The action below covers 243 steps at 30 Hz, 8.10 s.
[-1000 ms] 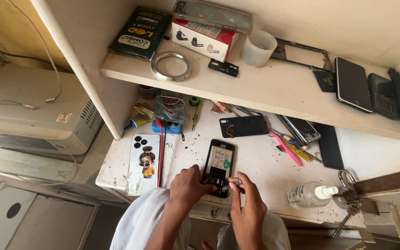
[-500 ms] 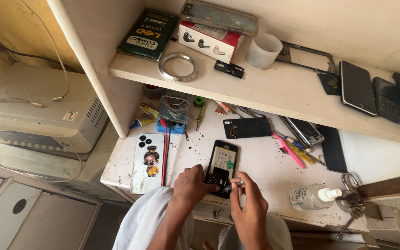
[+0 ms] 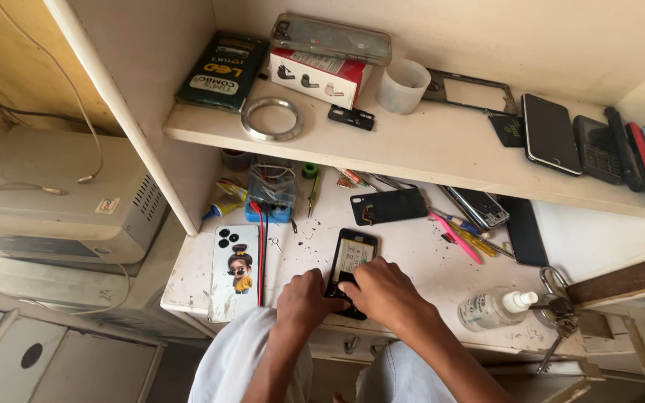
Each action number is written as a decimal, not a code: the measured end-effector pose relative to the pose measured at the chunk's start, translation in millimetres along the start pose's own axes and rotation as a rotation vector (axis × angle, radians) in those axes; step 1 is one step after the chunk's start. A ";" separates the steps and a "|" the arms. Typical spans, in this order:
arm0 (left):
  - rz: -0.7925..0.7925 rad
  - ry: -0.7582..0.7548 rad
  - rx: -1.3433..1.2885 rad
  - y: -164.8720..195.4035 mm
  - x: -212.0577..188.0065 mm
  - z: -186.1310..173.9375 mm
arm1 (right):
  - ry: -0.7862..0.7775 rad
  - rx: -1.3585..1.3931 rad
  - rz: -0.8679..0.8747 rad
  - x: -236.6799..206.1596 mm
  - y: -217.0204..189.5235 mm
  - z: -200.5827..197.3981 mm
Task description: The person sits at a repair bench and disassembles a smartphone by hand, prying off the back cover, removing the frame, unscrewing internal components with a screwdriver, and lifting out the battery, setting parts on the cluttered workbench.
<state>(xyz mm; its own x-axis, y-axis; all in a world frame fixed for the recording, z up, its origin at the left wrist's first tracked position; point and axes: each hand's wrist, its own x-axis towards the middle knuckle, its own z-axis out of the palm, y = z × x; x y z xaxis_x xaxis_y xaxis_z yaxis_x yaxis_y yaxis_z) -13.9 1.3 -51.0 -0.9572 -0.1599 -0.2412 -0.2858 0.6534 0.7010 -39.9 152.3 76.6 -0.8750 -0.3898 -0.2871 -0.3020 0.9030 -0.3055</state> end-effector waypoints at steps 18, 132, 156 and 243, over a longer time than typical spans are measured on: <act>-0.017 -0.035 0.055 4.4 -5.7 -10.1 | -0.135 -0.002 -0.339 -3.1 4.4 -4.7; -0.080 -0.112 -0.338 13.5 -2.6 -13.1 | 0.414 0.479 0.130 -54.0 11.4 27.1; -0.049 -0.072 -0.285 14.9 -4.4 -9.5 | 0.600 0.502 -0.110 -63.9 7.9 47.5; -0.060 -0.191 -0.441 8.4 12.1 -6.5 | 0.424 0.782 -0.057 -65.3 34.2 28.8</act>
<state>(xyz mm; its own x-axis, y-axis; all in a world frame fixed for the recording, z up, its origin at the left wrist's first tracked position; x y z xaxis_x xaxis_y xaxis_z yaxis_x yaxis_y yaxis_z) -28.2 0.0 -43.6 -0.9248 -0.0218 -0.3798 -0.3717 0.2642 0.8900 17.9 203.4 58.7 -0.9798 -0.1908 0.0597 -0.1401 0.4424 -0.8858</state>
